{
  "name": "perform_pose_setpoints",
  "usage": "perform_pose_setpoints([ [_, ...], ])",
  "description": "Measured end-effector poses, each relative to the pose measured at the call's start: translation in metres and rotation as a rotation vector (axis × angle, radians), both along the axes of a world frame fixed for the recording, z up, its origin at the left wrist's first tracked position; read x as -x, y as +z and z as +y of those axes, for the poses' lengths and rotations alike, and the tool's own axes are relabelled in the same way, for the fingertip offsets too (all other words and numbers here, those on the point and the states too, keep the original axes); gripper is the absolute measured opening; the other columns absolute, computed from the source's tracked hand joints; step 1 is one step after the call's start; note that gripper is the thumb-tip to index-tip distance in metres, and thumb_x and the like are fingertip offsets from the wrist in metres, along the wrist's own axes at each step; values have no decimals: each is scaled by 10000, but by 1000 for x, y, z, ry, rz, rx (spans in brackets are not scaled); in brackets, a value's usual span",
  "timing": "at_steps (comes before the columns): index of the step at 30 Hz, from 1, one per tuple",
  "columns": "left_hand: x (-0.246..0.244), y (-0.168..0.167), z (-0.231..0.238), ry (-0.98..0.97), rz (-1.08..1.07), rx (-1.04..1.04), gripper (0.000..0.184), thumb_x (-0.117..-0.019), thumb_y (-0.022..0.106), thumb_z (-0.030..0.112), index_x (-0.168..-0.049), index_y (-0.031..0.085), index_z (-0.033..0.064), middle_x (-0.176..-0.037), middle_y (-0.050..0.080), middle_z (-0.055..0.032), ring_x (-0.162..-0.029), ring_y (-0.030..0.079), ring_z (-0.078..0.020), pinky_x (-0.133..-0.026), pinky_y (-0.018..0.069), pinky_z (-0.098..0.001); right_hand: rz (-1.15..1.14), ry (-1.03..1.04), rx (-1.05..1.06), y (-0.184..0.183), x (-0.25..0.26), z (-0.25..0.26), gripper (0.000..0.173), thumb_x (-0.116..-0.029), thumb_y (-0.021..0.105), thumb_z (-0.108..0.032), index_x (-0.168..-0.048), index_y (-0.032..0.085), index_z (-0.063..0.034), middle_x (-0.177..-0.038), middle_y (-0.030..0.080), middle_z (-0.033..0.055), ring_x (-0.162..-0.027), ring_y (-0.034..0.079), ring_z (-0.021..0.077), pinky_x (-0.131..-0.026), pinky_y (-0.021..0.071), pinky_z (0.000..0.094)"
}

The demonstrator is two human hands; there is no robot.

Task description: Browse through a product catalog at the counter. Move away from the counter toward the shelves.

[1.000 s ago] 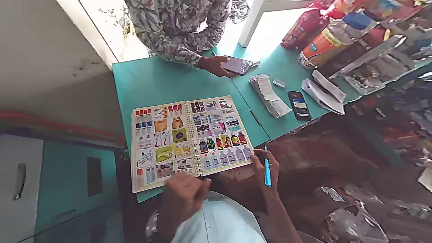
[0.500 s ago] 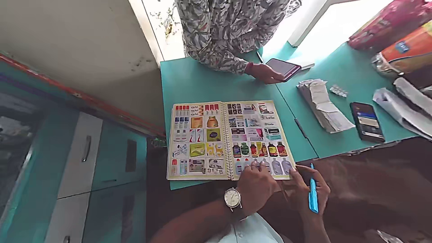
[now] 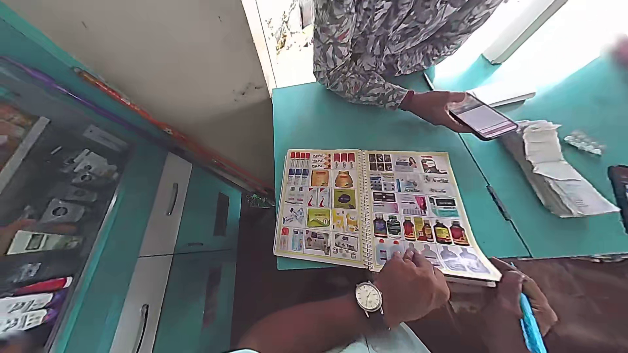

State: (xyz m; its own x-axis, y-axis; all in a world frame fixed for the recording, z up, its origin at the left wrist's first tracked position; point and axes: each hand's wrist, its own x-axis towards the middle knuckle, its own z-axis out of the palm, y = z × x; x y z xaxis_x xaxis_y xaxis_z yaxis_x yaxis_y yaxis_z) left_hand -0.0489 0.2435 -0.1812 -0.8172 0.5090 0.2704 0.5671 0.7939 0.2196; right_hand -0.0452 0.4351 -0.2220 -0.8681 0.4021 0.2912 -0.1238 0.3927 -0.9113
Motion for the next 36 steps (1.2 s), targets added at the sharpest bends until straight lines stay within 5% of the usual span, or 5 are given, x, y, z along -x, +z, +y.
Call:
perform_pose_setpoints([
  [5, 2, 5, -3, -24, -68, 5, 170, -943, 593, 93, -958, 746, 22, -982, 742, -172, -905, 753, -298, -678, 616, -408, -22, -24, 121, 12, 3, -9, 382, -1082, 330, -205, -1035, 614, 46, -954, 710, -30, -899, 690, 3, -834, 576, 230],
  [10, 3, 5, -3, -32, -99, 2, 166, -934, 593, 82, -936, 746, 18, -984, 743, -176, -896, 751, -307, -664, 611, -411, -23, -103, 72, 12, 1, -15, 314, -1074, 375, -162, -882, 611, -88, -745, 600, -190, -701, 596, -118, -692, 527, 121],
  [21, 0, 14, -5, -65, -276, 73, 241, -998, 505, 45, -1034, 733, -24, -1184, 708, -231, -1133, 696, -359, -868, 599, -458, -9, -37, -104, 9, -3, -11, 182, -988, 564, -91, -874, 640, 29, -753, 583, -96, -689, 545, -119, -660, 473, 86],
  [27, 3, 16, -7, -89, -352, 36, 343, -1058, 483, 213, -1033, 733, -19, -1175, 708, -232, -1148, 683, -365, -874, 585, -479, -1, -7, -136, 7, -3, -8, 147, -943, 626, -86, -922, 648, 58, -798, 637, -54, -721, 582, -106, -693, 503, 94],
  [36, 1, 16, -5, -83, -316, 51, 219, -994, 527, 48, -1027, 731, -24, -1165, 709, -237, -1149, 684, -379, -865, 596, -483, -25, -15, -155, 7, -3, -8, 169, -919, 664, -109, -913, 654, 59, -780, 627, -34, -697, 573, -92, -662, 492, 96],
])
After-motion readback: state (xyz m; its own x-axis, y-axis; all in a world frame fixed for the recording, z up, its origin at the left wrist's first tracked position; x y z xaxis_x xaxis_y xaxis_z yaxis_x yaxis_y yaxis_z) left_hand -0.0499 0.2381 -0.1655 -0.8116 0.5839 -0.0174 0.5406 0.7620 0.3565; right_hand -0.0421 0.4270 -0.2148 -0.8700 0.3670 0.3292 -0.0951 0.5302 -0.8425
